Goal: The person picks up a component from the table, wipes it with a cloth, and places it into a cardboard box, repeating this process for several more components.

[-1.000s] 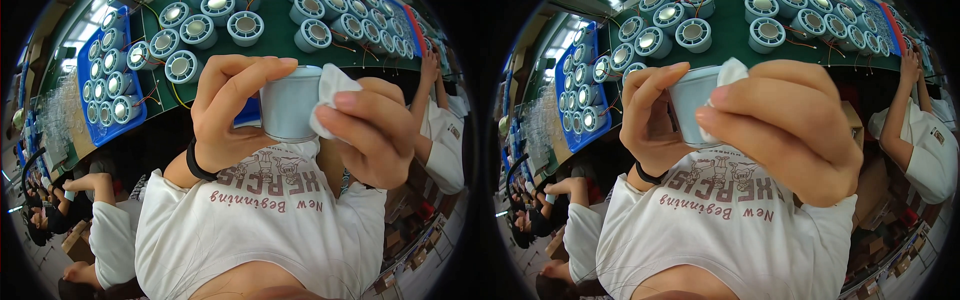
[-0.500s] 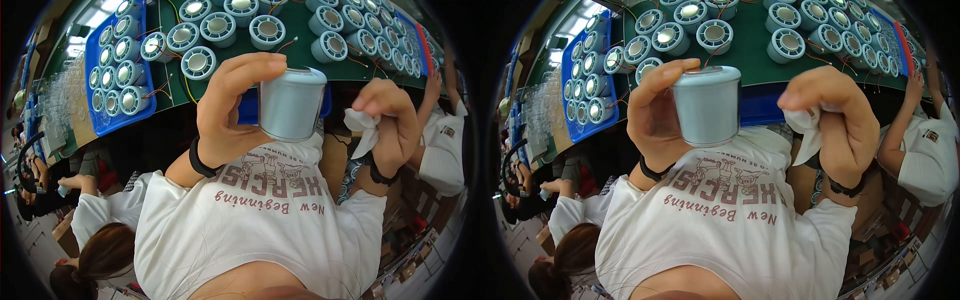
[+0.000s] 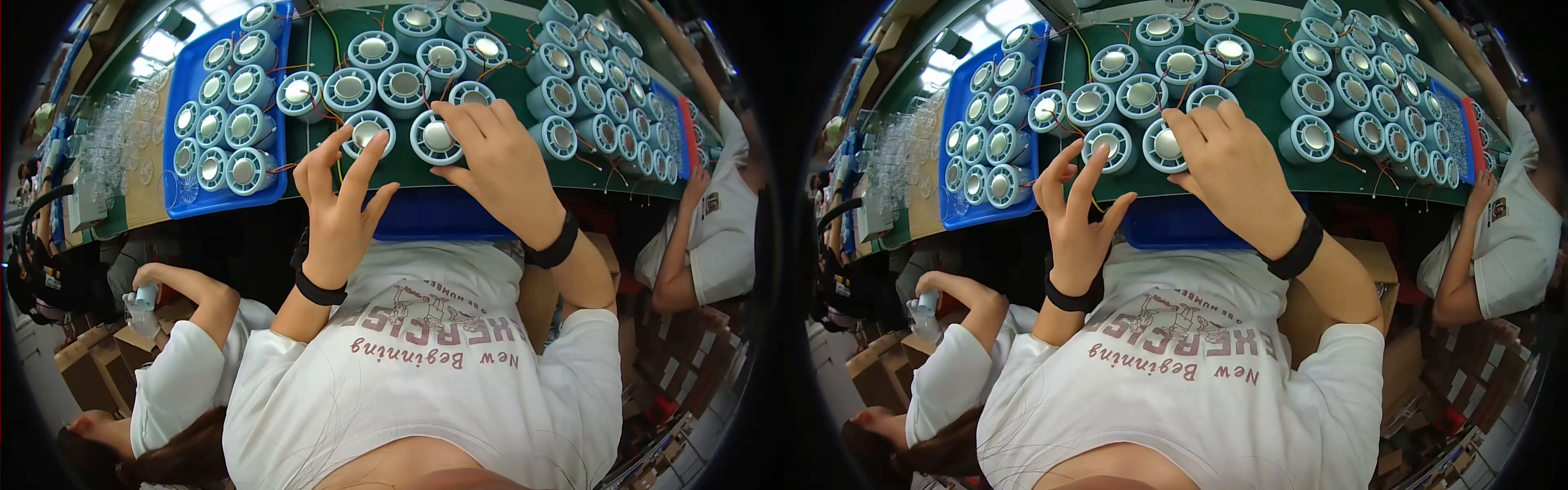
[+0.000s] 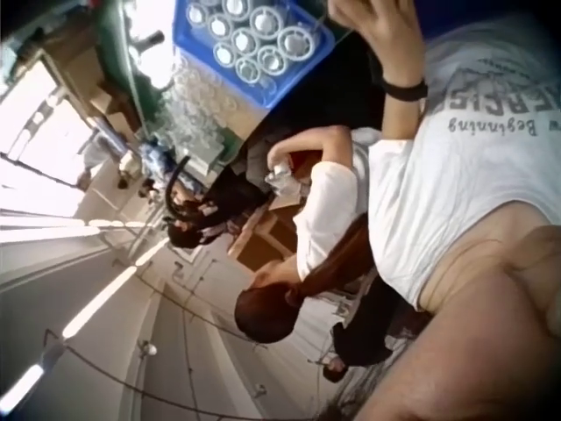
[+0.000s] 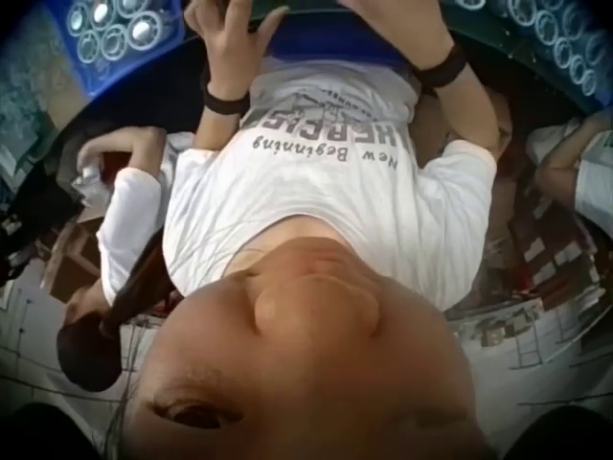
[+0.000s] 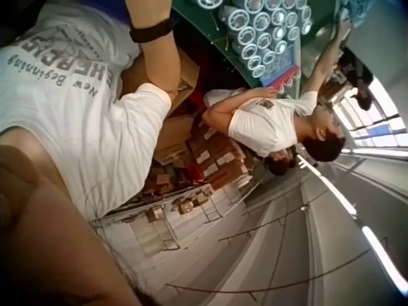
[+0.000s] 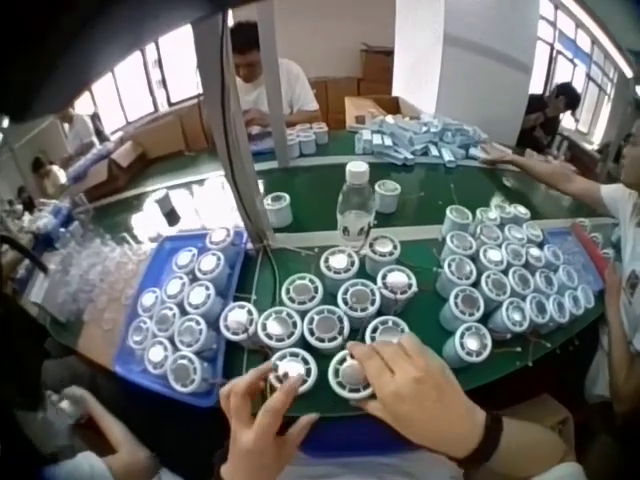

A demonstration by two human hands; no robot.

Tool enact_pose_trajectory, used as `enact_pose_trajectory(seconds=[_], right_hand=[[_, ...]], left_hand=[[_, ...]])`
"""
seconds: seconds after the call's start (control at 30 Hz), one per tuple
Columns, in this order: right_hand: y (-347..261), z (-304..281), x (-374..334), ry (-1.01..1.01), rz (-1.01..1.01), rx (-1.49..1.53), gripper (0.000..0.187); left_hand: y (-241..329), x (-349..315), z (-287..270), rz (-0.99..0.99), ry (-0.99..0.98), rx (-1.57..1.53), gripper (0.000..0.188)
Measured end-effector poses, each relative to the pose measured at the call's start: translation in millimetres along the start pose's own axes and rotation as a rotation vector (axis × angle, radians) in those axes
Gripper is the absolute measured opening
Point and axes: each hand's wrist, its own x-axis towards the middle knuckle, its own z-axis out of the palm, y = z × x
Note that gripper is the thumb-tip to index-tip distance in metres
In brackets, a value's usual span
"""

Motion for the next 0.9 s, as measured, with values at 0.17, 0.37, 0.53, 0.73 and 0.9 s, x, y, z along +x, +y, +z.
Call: enact_pose_trajectory(seconds=[0.17,0.37,0.53,0.73,0.9], right_hand=[[5.0,4.6,3.5,0.090,0.039,-0.078,0.066],[29.5,-102.9,28.0,0.046,0.183,0.108,0.046],[132.6,-170.7,138.2,-0.191,0.261,-0.292,0.035],[273.7,-56.6,233.5,-0.355,0.231,-0.457,0.071],[320.5,-41.6,236.6,-0.459,0.281,-0.411,0.072]], left_hand=[[5.2,7.8,5.1,-0.030,0.031,0.060,0.048],[19.8,10.3,20.3,0.098,0.142,-0.062,0.042],[40.1,32.3,23.3,0.321,0.126,-0.519,0.034],[37.0,54.8,23.1,0.310,-0.065,-0.937,0.035],[28.7,69.3,21.3,0.229,-0.162,-1.062,0.037]])
